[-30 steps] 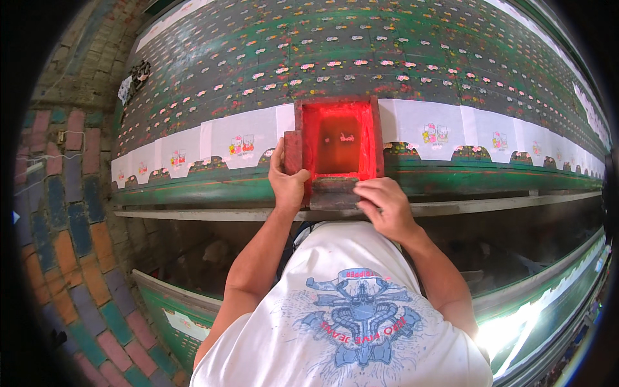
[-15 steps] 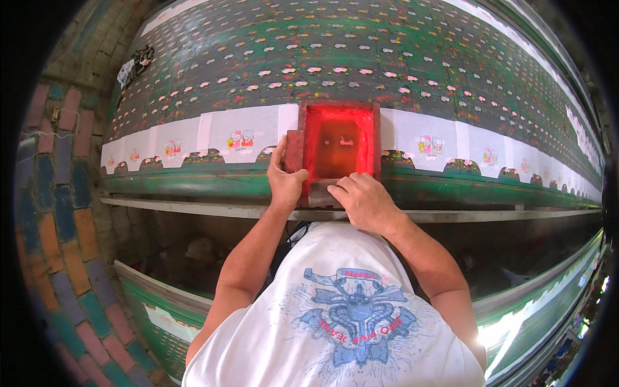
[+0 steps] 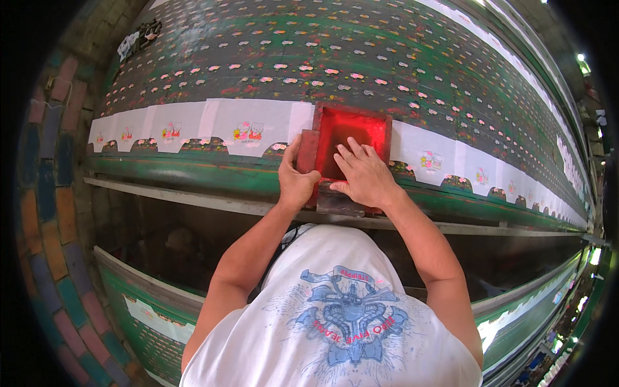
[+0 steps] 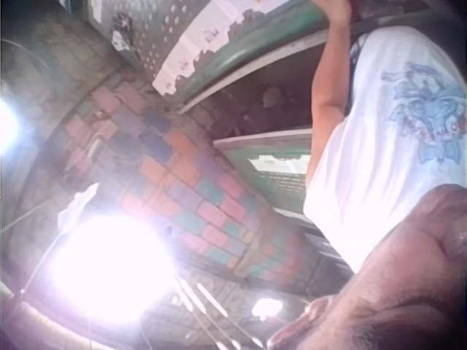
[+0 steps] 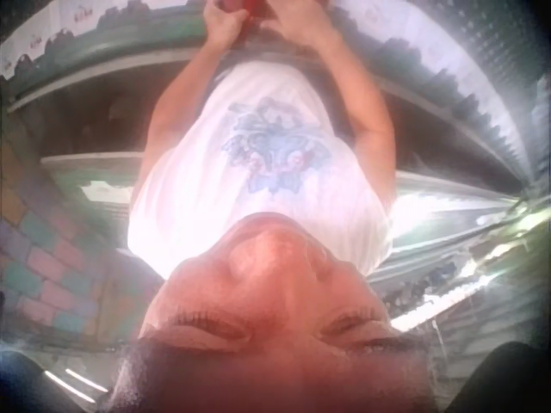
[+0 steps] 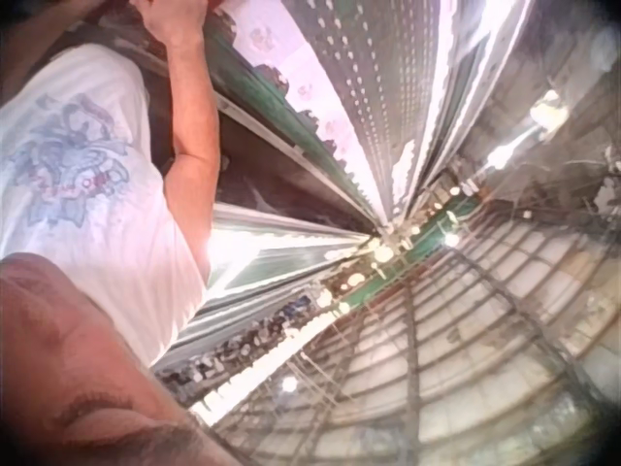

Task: The person uses a red rectangular block to press a design onto white fabric pieces laid out on a long green table. The person repeatedly lifts the block, repositions it, and presses it down on successive fabric sections along the table.

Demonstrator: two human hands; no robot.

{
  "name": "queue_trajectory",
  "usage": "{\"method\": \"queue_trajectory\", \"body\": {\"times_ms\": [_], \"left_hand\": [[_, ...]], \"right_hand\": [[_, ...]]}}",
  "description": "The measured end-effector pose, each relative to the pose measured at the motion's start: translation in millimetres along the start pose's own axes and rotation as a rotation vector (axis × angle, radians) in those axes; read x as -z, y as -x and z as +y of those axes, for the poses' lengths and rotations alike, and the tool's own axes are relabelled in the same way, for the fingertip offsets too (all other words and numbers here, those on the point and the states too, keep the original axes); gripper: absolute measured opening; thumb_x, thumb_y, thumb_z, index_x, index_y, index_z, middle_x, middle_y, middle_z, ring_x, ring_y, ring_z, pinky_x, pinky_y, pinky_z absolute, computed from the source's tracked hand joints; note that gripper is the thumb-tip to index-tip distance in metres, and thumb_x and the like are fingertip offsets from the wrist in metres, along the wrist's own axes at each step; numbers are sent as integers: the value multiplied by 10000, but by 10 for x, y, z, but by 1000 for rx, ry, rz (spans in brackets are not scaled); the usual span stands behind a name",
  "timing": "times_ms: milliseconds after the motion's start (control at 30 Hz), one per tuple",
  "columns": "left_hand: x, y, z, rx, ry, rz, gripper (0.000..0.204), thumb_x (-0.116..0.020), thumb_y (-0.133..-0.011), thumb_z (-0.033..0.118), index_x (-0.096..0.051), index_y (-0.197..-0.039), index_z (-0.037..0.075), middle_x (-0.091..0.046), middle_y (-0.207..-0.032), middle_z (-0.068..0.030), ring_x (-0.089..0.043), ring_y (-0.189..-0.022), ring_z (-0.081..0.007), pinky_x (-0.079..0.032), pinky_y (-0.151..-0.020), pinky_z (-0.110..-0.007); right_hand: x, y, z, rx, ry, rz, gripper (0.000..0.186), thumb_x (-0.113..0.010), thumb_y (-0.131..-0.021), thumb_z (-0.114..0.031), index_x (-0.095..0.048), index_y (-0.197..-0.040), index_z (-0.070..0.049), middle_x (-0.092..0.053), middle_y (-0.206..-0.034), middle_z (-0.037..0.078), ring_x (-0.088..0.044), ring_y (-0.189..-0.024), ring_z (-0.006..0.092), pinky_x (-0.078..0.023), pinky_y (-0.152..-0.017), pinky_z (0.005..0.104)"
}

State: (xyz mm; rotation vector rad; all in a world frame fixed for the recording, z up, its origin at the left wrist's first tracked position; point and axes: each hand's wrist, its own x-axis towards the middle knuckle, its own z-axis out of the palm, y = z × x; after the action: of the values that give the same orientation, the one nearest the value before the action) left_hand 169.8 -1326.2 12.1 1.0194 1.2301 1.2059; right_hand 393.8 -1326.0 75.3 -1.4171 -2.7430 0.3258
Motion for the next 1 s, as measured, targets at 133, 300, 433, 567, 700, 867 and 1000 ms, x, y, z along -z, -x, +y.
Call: {"method": "queue_trajectory", "body": {"times_ms": [133,300,433,567,700,867,1000], "left_hand": [[-20,4,14,39,56,-8,1007,-732,-768,-150,-407,-1717,-72,-532,-1695,-231,-558,-1544,-281,-472,-1274,-399],[22,19,-2,41,43,-32,988,-776,-800,-131,-413,-1717,-60,-529,-1697,-230,-555,-1545,-280,-469,-1278,-404],[31,23,-11,-23,58,-38,887,-772,-912,-107,-416,-1722,-40,-546,-1684,-213,-570,-1522,-262,-475,-1271,-402],[31,-34,-151,-57,107,-27,798,-733,-1006,-78,-419,-1736,-5,-592,-1639,-181,-602,-1473,-231,-492,-1248,-390],[81,-58,-17,-21,91,-64,767,-719,-1030,-77,-425,-1734,5,-590,-1642,-176,-604,-1468,-224,-500,-1240,-384],[70,-74,17,0,112,-87,726,-703,-1047,-75,-435,-1719,-18,-629,-1595,-181,-641,-1425,-227,-522,-1207,-381],[110,-56,-76,38,159,-50,702,-694,-1048,-85,-451,-1705,-35,-676,-1532,-182,-671,-1378,-224,-539,-1179,-378]], "right_hand": [[-57,-98,12,-19,27,-81,791,-687,-1063,-606,-652,-1547,18,-585,-1681,222,-413,-1646,439,-352,-1325,581],[104,65,68,-33,-74,106,735,-709,-1059,-572,-677,-1529,-7,-608,-1667,197,-434,-1633,437,-375,-1298,583],[113,197,77,-58,-60,145,666,-729,-1061,-532,-712,-1478,-13,-650,-1618,200,-474,-1602,431,-403,-1266,597],[41,50,-12,-43,-79,121,654,-734,-1057,-519,-720,-1473,-14,-662,-1607,197,-478,-1604,422,-396,-1268,598],[-17,-85,-52,-32,-34,118,670,-659,-1094,-567,-728,-1436,6,-671,-1589,220,-484,-1597,438,-385,-1280,578],[-103,-122,5,-46,-35,85,644,-681,-1084,-534,-727,-1435,4,-668,-1588,218,-499,-1580,440,-388,-1277,569],[340,232,-183,-6,-151,254,571,-755,-1038,-432,-733,-1414,-2,-701,-1510,204,-569,-1500,411,-444,-1219,559]]}}
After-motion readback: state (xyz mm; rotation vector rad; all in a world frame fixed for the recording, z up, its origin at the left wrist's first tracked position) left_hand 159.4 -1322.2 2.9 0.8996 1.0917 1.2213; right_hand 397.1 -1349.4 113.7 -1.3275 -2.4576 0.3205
